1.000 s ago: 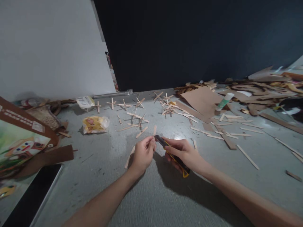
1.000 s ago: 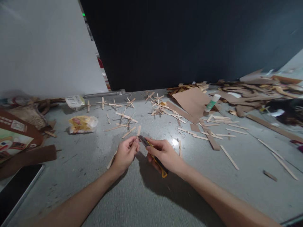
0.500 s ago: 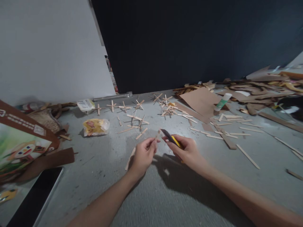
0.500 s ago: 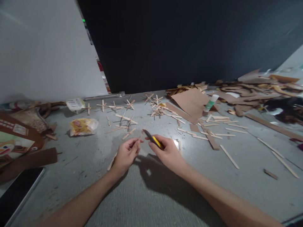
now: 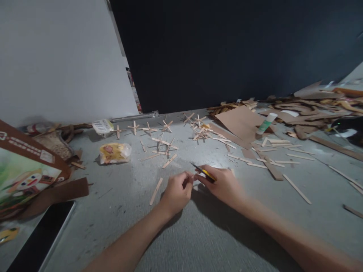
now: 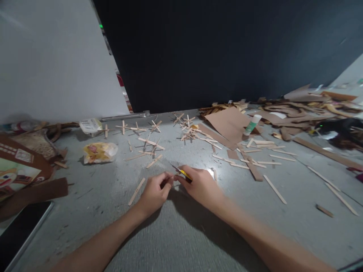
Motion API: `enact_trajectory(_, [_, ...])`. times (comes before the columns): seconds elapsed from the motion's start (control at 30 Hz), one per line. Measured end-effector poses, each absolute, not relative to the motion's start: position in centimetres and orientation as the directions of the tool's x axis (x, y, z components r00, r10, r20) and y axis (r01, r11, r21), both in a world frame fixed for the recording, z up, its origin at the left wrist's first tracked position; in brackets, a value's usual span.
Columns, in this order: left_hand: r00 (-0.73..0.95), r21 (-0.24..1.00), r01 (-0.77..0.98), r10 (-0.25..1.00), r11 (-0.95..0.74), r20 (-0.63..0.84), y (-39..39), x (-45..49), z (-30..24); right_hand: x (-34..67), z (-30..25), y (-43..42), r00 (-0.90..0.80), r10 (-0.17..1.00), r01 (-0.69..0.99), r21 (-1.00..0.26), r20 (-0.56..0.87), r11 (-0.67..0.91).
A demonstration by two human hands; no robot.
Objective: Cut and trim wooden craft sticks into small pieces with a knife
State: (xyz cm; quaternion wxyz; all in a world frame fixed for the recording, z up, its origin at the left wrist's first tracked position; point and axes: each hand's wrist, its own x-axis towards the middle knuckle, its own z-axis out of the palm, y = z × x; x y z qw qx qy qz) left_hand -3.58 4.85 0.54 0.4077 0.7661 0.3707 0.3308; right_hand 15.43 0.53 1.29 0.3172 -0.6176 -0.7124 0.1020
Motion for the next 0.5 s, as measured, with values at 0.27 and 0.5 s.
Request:
enact_trajectory(0.27, [0.589, 0.853, 0.305, 0.788, -0.424, 0.18, 4.8, -3.6, 0.0, 16.5, 1.3, 0.1, -0.321, 0.867, 0.838, -0.313, 0.38, 0.448])
enact_trajectory(0.5, [0.518, 0.933, 0.233, 0.847, -0.274, 0.119, 5.3, -3.6, 0.0, 17.3, 0.8, 0.5, -0.318, 0.874, 0.837, -0.324, 0.367, 0.441])
